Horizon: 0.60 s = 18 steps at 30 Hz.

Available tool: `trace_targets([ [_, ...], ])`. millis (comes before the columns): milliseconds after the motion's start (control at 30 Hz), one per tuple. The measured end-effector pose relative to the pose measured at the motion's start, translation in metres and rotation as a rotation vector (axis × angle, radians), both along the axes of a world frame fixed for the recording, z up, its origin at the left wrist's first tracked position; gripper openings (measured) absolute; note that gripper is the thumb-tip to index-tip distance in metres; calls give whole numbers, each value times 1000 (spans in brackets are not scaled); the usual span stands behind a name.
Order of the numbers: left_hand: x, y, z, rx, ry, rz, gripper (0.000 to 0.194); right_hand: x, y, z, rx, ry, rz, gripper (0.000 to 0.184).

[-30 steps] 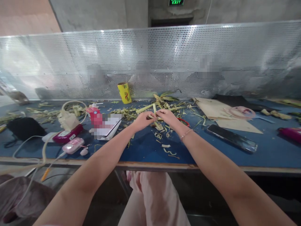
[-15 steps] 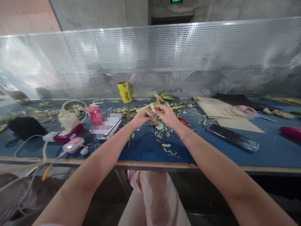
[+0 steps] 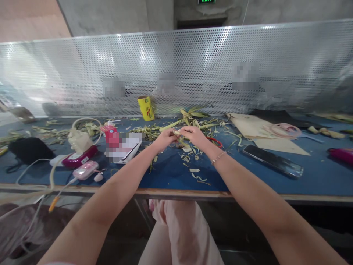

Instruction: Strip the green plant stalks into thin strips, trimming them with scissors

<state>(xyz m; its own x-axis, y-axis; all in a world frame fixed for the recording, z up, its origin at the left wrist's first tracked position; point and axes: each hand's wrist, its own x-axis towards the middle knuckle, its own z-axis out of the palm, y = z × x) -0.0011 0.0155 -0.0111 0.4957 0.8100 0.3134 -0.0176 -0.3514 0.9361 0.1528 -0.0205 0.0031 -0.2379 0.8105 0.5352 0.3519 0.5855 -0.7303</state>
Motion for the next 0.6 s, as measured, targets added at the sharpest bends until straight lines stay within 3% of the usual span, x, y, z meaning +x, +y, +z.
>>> trace_targets([
  [233, 2, -1, 1, -25, -13, 53, 14, -1, 8, -6, -20, 109, -33, 18],
  [433, 3, 3, -4, 24, 11, 55, 17, 6, 9, -6, -9, -6, -38, 19],
  [600, 1, 5, -8, 44, 45, 69, 14, 16, 13, -11, -17, -82, 36, 19],
])
